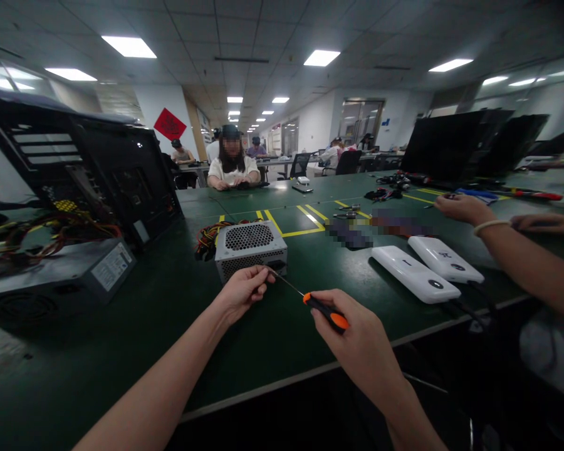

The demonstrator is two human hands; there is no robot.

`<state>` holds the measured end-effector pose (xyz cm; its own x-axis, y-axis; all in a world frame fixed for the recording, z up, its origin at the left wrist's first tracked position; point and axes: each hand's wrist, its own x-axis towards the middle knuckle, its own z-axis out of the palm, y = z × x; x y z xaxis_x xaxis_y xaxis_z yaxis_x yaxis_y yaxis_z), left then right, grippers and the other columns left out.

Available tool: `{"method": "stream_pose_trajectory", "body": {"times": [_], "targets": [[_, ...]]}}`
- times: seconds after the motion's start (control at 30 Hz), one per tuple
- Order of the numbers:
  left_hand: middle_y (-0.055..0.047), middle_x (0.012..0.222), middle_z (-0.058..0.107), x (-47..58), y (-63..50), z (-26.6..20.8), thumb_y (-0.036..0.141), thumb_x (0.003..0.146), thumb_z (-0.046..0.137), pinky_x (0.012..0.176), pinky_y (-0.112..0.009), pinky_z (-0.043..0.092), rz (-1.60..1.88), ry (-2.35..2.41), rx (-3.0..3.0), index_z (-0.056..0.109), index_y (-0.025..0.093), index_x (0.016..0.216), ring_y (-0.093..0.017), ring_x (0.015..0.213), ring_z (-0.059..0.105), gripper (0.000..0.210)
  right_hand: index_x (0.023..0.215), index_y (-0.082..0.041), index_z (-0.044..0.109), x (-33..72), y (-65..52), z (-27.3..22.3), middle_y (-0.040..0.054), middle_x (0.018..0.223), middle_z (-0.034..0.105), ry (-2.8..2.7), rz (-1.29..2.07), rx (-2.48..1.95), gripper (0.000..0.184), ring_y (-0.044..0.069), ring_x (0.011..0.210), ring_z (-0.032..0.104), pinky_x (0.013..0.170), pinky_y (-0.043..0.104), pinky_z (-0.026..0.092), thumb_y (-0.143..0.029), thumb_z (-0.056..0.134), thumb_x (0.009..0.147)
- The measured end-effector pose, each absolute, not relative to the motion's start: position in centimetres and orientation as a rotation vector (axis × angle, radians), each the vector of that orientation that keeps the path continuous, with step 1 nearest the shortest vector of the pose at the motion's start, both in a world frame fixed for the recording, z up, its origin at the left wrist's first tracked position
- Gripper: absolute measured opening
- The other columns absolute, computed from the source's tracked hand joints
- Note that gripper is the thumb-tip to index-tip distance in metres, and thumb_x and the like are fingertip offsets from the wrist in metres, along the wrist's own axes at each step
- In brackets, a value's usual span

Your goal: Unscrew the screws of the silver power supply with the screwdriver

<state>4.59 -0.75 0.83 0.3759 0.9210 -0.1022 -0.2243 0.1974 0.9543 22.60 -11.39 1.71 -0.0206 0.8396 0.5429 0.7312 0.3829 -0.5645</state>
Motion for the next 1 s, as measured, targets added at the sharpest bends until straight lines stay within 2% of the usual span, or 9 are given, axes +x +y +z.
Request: {"method": "stream_pose_trajectory", "body": {"times": [0.5,0.83,1.0], "targets": [[0.002,0.061,0.051,4.54,-1.16,1.10,0.028,0.077,0.055,0.033,-0.013,0.020,0.895,0.894,1.196,0.050,0.013,0.074,0.000,0.040,0.034,0.016,0.089,-0.022,0.057,22.71,-11.66,1.81,0.0021,0.084,0.063,-1.824,0.096,-1.361,0.016,0.015,0.076,0.060,0.066,0.026,0.047,-0.018,0.046,0.077],[0.003,0.064,0.053,5.10,-1.38,0.69,0.024,0.081,0.045,0.033,-0.014,0.029,0.918,1.048,1.484,0.047,0.015,0.075,-0.003,0.041,0.043,0.011,0.096,-0.022,0.056,22.26,-11.81,1.09,0.0035,0.084,0.059,-1.921,-0.104,-1.433,0.023,0.017,0.079,0.058,0.070,0.031,0.046,-0.012,0.043,0.080],[-0.001,0.072,0.056,5.42,-1.21,0.65,0.024,0.081,0.042,0.035,-0.016,0.031,0.939,1.057,1.509,0.049,0.014,0.084,-0.004,0.043,0.045,0.012,0.093,-0.021,0.054,22.09,-11.63,1.03,0.0029,0.087,0.061,-1.892,0.061,-1.478,0.016,0.016,0.075,0.060,0.066,0.029,0.047,-0.017,0.044,0.081]]}}
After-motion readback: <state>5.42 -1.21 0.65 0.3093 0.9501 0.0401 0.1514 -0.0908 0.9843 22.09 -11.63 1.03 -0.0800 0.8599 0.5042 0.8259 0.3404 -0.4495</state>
